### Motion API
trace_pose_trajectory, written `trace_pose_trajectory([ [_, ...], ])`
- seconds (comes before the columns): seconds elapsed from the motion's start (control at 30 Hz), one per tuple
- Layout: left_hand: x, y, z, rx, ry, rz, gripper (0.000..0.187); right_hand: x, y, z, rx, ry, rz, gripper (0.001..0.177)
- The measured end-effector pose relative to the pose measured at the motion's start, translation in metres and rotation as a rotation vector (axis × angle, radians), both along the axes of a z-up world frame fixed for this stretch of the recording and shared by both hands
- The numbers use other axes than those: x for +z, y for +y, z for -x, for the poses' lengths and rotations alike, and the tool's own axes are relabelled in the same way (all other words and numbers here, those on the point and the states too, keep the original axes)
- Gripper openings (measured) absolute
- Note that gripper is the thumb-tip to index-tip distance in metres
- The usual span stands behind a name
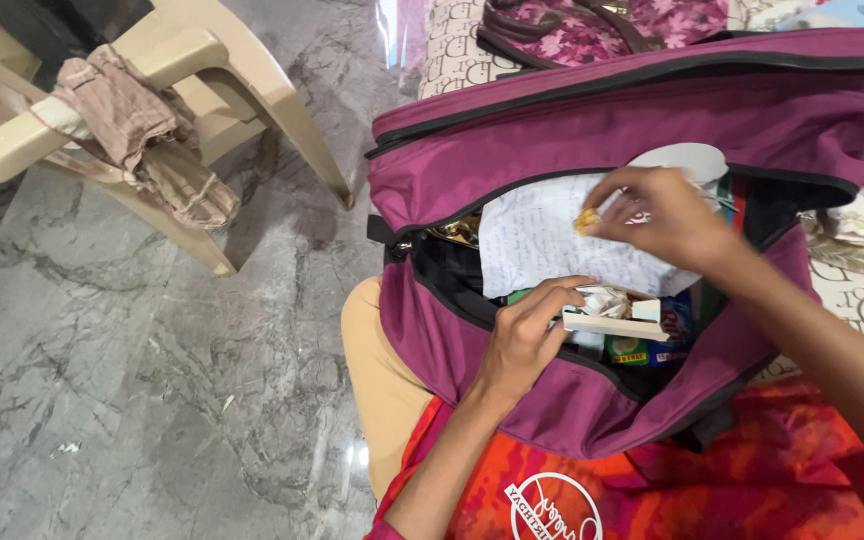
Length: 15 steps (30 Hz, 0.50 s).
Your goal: The person sorts through various packaged items inside a purple bag, picking up and moving snacks, a heart-shaped box of chocolates, and documents.
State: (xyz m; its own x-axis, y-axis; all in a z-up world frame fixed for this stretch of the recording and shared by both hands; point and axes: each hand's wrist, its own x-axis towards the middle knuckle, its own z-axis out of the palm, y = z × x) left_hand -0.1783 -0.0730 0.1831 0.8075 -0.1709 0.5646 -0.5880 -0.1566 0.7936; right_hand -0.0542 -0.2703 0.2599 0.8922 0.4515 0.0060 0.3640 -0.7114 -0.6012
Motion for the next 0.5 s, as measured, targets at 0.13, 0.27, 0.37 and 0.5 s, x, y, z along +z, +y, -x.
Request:
trace_pose_trajectory([
  [0.13,0.001,-0.001,0.0,-0.002,0.018,0.019,0.031,0.048,-0.012,0.058,-0.055,0.137,-0.138,0.029],
  [0.27,0.001,-0.002,0.0,-0.013,0.003,0.03,0.034,0.043,0.0,0.093,-0.018,-0.008,-0.036,0.026],
  [0.37,-0.002,-0.003,0.003,-0.005,0.02,0.008,0.036,0.036,0.011,0.093,-0.034,-0.176,0.154,0.022],
  [0.5,-0.007,-0.004,0.001,0.04,0.117,-0.015,0.032,0.024,0.023,0.093,0.034,-0.436,0.33,0.022],
])
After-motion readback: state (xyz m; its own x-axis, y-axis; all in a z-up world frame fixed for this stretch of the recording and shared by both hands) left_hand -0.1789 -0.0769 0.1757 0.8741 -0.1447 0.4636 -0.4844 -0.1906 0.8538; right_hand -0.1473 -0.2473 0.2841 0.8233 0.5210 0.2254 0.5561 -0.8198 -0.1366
